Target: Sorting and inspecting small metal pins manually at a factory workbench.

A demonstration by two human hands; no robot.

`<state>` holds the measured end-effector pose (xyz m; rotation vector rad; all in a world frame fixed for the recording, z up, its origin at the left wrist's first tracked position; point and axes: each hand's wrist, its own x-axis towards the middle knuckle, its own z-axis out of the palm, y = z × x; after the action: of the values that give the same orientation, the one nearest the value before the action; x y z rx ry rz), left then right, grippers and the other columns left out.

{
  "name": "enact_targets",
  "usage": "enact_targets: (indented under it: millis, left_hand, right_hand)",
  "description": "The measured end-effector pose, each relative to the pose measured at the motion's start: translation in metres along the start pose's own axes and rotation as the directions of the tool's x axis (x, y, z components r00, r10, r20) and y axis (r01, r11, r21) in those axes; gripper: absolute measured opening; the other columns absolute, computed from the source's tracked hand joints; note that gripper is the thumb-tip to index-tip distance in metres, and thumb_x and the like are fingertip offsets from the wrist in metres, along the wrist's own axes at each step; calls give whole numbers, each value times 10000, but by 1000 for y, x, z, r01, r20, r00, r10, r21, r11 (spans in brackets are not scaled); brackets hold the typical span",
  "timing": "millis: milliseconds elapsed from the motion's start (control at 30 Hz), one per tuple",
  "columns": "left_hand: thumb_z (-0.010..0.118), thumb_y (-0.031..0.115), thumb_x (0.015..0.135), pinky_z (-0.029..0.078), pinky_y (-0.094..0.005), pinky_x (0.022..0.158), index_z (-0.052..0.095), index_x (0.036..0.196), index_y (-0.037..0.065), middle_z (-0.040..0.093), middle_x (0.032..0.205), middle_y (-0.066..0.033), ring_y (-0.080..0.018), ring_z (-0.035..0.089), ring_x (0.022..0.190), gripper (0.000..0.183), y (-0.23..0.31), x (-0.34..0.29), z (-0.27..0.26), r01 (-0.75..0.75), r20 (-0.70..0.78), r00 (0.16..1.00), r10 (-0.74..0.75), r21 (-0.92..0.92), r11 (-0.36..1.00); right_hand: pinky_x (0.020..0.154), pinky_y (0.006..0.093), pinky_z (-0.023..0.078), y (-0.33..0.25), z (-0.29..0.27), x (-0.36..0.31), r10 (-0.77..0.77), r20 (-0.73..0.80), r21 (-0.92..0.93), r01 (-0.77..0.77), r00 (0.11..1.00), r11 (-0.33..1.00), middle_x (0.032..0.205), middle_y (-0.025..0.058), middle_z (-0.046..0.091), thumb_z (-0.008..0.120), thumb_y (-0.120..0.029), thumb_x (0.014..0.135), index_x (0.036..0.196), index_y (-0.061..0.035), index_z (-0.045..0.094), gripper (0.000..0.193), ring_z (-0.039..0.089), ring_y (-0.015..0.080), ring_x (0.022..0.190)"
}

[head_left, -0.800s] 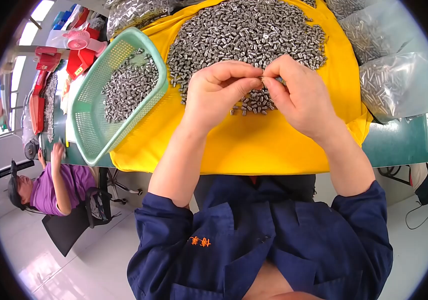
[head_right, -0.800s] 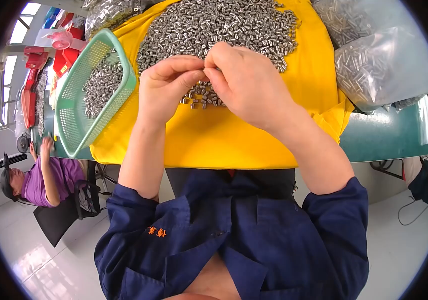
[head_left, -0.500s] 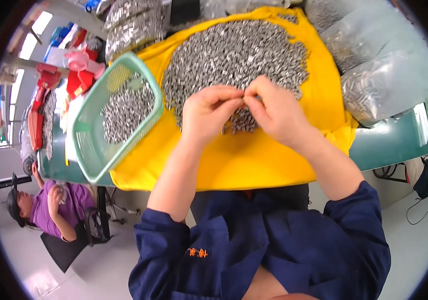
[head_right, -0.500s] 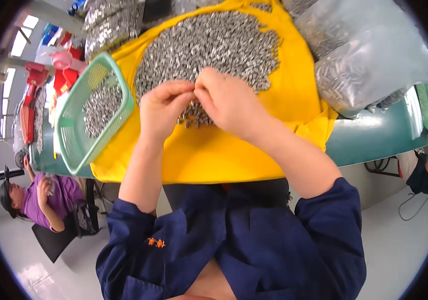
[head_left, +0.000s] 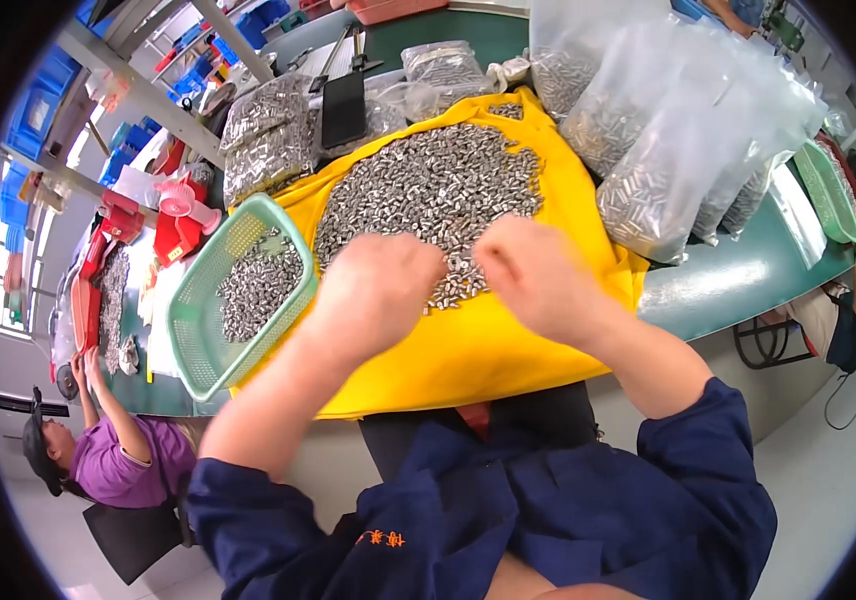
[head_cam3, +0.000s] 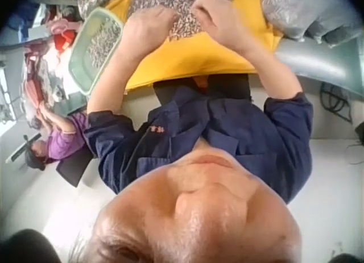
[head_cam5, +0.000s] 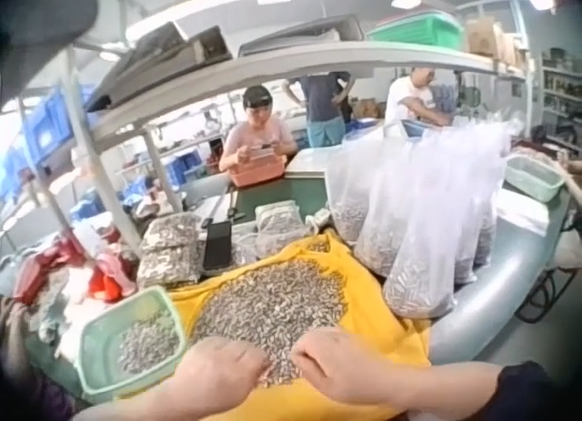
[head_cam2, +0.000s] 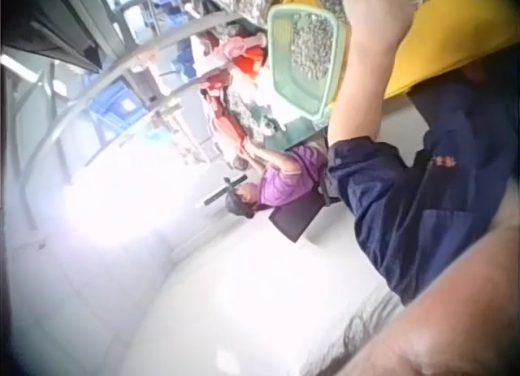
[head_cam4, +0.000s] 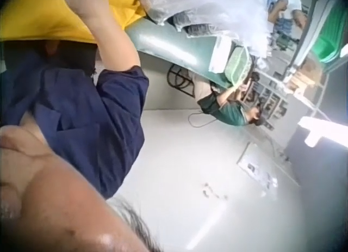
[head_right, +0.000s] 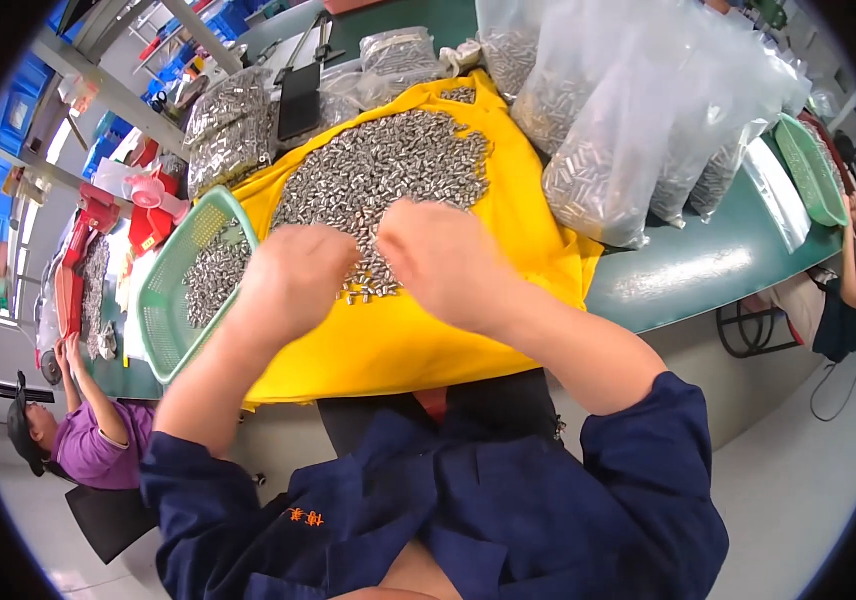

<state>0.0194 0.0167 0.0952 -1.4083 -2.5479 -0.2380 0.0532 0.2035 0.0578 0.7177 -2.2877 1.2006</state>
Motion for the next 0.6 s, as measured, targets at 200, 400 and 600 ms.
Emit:
enact_targets:
  millis: [200, 400, 600]
  left_hand:
    - [459, 237, 834, 428, -395, 717, 595, 868, 81, 583, 829, -116, -300, 541, 825, 210, -43, 42, -11, 126, 49, 991, -120, -141, 982]
    - [487, 261, 793, 443, -382, 744, 642, 886, 120, 597, 859, -104, -284, 557, 846, 229, -97, 175, 76, 80, -1, 997, -80, -18, 997]
    - [541, 231, 746, 444, -389, 759, 642, 889, 105, 604, 887, -134, -291, 558, 875, 216, -120, 227, 147, 271, 58, 962, -268, -43, 962]
  right_hand:
    - [513, 279, 403, 27, -53, -30, 264, -195, 32, -262, 945, 964, 663, 91, 499, 510, -17, 778, 803, -26, 490, 34, 506, 208, 538]
    - [590, 377, 416, 74, -15, -52, 70, -149, -139, -91, 986, 986, 713, 119, 535, 559, -45, 746, 798, -47, 496, 82, 521, 314, 673]
    - [573, 390, 402, 97, -8, -52, -73, -222, -296, 4, 972, 955, 628, 102, 511, 572, -66, 711, 755, -76, 481, 101, 496, 302, 598]
